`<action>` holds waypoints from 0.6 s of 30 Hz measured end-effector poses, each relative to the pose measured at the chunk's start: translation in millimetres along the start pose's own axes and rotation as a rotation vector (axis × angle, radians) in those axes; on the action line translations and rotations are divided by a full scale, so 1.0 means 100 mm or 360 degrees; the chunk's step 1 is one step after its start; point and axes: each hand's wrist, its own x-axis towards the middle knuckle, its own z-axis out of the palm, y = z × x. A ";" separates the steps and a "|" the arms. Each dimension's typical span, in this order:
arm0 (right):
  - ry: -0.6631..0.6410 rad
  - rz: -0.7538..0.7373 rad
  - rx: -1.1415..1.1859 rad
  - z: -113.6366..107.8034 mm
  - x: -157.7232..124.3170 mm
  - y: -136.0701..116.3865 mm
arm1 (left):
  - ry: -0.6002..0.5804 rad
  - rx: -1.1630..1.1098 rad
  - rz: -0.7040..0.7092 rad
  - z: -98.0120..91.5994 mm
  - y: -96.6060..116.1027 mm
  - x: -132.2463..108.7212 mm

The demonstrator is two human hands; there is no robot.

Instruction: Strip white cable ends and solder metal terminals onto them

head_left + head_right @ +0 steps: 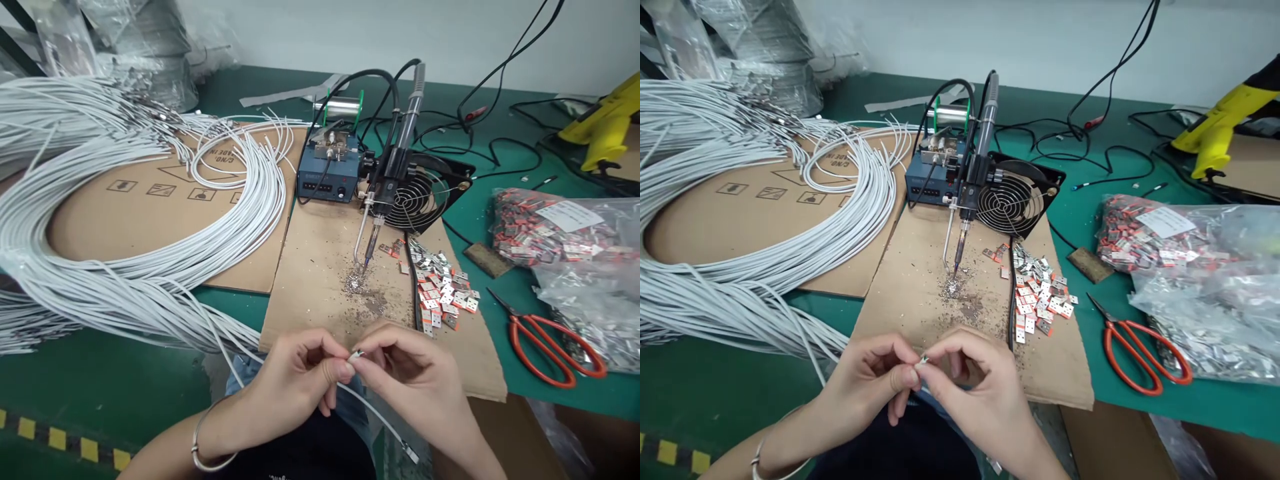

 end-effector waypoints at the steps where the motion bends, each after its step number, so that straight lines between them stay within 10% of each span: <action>1: -0.0044 0.0022 -0.0019 -0.03 0.01 -0.03 | -0.0020 0.0080 0.0033 -0.01 0.01 0.00; 6: -0.0143 -0.0044 0.0052 -0.05 0.01 -0.06 | -0.0082 0.0263 0.0105 -0.04 0.04 -0.01; 18: 0.0375 -0.0114 0.0767 -0.03 0.07 0.09 | -0.0074 -0.0491 0.0010 -0.02 -0.14 0.01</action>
